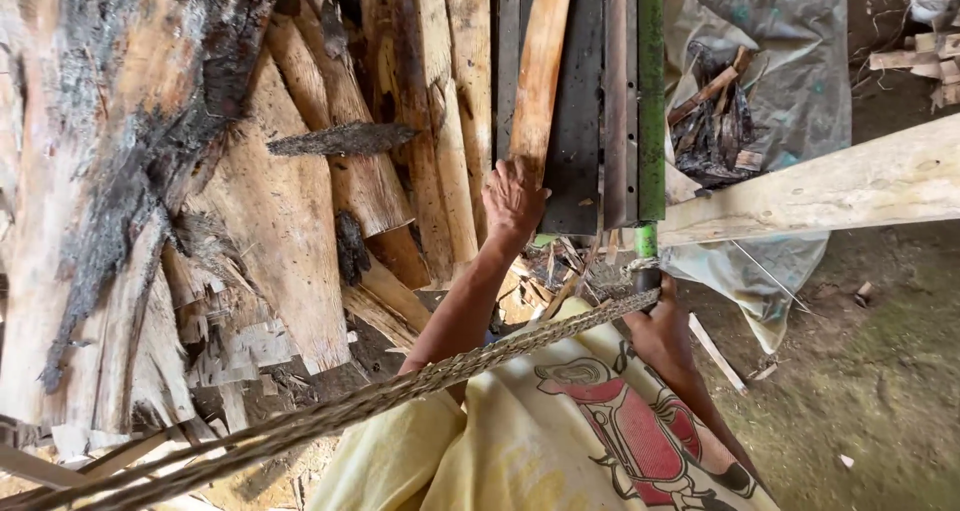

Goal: Slicing thin pieces of wood using a manual wood-slicing machine.

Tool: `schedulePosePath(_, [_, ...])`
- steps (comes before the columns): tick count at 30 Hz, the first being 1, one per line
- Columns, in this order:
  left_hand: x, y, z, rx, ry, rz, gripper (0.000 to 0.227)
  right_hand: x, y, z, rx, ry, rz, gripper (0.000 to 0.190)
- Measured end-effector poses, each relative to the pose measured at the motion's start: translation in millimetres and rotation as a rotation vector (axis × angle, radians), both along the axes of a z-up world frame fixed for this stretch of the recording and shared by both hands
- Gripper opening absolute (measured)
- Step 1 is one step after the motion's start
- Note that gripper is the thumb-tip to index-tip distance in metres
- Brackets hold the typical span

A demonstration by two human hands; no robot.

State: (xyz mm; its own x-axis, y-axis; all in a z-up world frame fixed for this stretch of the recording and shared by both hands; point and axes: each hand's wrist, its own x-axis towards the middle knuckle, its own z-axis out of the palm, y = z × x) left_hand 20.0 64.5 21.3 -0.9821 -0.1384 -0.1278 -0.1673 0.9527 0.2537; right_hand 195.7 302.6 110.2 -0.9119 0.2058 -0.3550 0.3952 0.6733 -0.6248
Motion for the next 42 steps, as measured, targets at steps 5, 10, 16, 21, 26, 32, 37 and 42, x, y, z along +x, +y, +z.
schedulePosePath(5, [-11, -4, -18, -0.036, 0.006, -0.034, 0.035, -7, -4, 50, -0.080, -0.142, -0.081, 0.061])
schedulePosePath(10, [-10, -2, -37, 0.690, 0.126, 0.089, 0.040, -8, -10, 84, -0.230, -0.100, -0.081, 0.063])
schedulePosePath(16, [-28, 28, -71, 0.804, -0.008, 0.122, 0.056, -4, 4, 35, -0.223, -0.100, -0.074, 0.062])
schedulePosePath(21, [-47, 29, -46, 0.528, -0.163, -0.016, 0.087, -3, 3, 14, -0.141, -0.082, -0.039, 0.070])
schedulePosePath(26, [-88, 34, -70, 0.464, -0.098, -0.145, 0.091, -6, -11, 63, -0.175, -0.145, -0.077, 0.077])
schedulePosePath(32, [-110, 38, -72, 0.440, -0.181, -0.140, 0.090, -1, -3, 38, -0.165, -0.098, -0.071, 0.075])
schedulePosePath(37, [-132, 55, -98, 0.438, -0.158, -0.134, 0.084, 0, -8, 1, -0.219, -0.076, -0.095, 0.068])
schedulePosePath(42, [-132, 57, -86, 0.376, -0.222, -0.142, 0.079, -2, -1, -6, -0.138, -0.089, -0.028, 0.067])
